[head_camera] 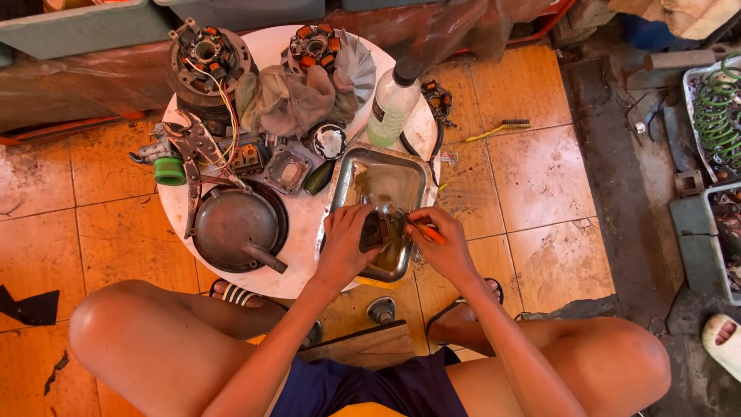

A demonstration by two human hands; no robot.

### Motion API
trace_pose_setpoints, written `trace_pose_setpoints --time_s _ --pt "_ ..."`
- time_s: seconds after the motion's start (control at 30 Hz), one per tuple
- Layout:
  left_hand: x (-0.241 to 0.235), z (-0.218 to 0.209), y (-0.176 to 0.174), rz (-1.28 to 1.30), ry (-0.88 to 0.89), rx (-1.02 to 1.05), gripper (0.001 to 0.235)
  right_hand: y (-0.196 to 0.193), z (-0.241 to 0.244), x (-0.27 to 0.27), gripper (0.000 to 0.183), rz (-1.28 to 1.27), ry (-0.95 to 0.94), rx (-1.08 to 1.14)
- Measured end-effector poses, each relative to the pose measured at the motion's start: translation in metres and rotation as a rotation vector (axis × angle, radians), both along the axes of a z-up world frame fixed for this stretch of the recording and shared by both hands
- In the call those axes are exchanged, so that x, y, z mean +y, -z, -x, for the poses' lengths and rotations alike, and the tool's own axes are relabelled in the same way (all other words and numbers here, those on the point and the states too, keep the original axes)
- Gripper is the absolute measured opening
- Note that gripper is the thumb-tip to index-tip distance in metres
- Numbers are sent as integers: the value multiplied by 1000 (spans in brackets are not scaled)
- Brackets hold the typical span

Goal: Cleaning a small motorcycle engine component with a brush and solvent in a workshop.

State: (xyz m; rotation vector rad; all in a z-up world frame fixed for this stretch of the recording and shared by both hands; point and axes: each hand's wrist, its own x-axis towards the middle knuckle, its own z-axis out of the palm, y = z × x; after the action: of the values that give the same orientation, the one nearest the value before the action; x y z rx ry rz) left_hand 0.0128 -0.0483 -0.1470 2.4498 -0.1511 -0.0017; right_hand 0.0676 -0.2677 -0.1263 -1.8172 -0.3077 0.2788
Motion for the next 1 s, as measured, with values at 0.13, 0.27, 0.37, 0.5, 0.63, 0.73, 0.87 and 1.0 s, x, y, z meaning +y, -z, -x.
trace_pose_setpoints --time_s 0.13,0.27,0.37,0.5,0.63,0.73,0.87,1.0 --pt "-6 1 13 -66 19 -5 86 5 1 -3 11 13 7 18" --pt "-4 1 17 -116 28 17 87 1 1 -2 11 12 3 10" --pt "-2 1 12 -114 24 28 90 -3 0 -2 10 7 8 -12" --pt "3 2 16 -111 -12 43 92 -7 2 1 8 9 37 -37" --pt "5 3 11 -90 -13 47 91 5 4 4 8 81 78 -50" --pt "9 5 12 -68 -10 54 93 -2 3 8 5 62 46 -130" --pt "11 5 15 -23 -22 29 89 -23 4 16 3 -42 82 -157" --pt "14 8 15 39 0 -32 92 -29 13 29 4 -87 -96 -102"
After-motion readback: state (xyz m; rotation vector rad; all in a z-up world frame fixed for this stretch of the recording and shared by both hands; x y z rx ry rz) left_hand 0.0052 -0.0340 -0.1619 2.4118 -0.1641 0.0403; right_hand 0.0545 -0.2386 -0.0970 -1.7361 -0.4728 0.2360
